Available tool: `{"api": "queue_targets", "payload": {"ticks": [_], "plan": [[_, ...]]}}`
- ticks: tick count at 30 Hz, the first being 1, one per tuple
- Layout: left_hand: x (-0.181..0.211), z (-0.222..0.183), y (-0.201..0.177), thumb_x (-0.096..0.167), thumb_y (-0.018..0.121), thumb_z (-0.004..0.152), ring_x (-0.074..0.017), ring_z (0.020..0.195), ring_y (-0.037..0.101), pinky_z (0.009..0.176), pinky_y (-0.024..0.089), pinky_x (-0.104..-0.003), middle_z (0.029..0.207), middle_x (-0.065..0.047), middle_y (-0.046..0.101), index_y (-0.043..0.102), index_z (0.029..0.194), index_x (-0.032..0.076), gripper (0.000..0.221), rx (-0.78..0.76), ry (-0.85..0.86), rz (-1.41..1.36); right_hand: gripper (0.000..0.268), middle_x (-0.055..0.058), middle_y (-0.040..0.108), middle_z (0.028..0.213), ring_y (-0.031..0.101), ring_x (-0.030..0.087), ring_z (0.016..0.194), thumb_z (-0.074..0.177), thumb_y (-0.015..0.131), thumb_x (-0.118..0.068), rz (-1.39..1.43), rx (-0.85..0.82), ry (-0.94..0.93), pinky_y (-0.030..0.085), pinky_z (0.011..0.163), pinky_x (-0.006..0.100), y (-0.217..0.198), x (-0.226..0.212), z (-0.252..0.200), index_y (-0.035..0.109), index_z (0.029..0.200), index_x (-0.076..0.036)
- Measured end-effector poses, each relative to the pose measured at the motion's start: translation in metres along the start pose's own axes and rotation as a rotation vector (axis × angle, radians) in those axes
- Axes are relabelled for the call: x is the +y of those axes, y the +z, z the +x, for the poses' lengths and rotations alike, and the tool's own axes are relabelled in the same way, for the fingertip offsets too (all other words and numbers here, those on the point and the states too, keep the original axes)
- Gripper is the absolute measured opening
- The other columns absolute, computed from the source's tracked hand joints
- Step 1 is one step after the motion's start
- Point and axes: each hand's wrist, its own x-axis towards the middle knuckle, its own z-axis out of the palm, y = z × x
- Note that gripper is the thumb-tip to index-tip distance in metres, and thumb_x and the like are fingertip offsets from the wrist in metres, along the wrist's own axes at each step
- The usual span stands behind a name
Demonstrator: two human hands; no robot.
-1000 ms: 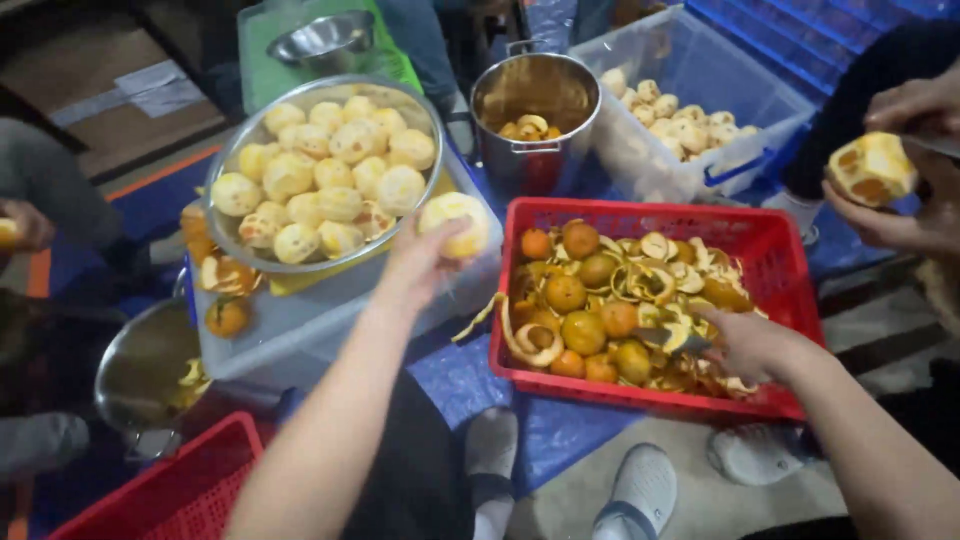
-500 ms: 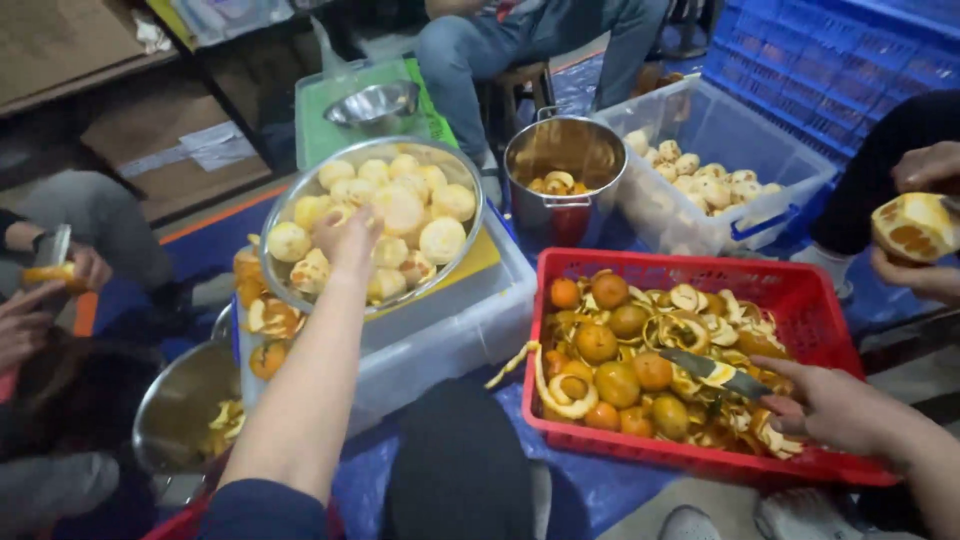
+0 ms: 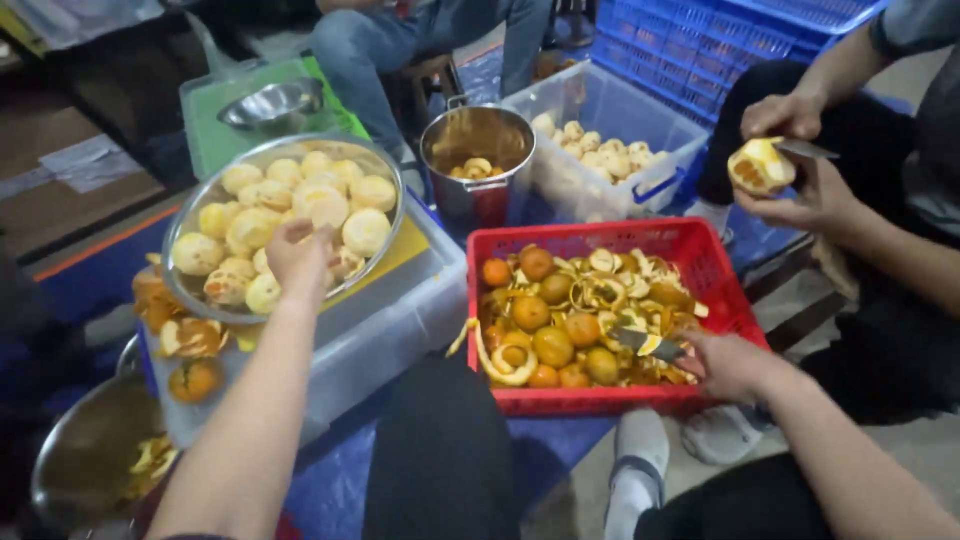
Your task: The person peels the skin off round yellow fruit using a knife, placing the peeled fruit into a metal bowl and the peels into a red basket. The person repeats this process for multiple fruits while seated.
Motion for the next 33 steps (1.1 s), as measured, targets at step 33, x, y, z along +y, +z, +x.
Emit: {"api": "queue_targets", "payload": {"ticks": [33], "plan": [[0.216,-0.234,-0.104,0.029,0.074,0.091,-0.0207,0.105,0.073,0.088,0.058,-0.036,0.119,-0.003,0.071,0.071,0.119,0.021,0.029,-1.163,1.239,0.071,0.071,0.033,0.071,0.118,0.061,0.049,0.124,0.092,0.065,-0.026,0.242,-0.125,0.014,0.047,0.111,0.057,-0.094,-0.045,-0.081,0.034,0.156,-0.021]]}}
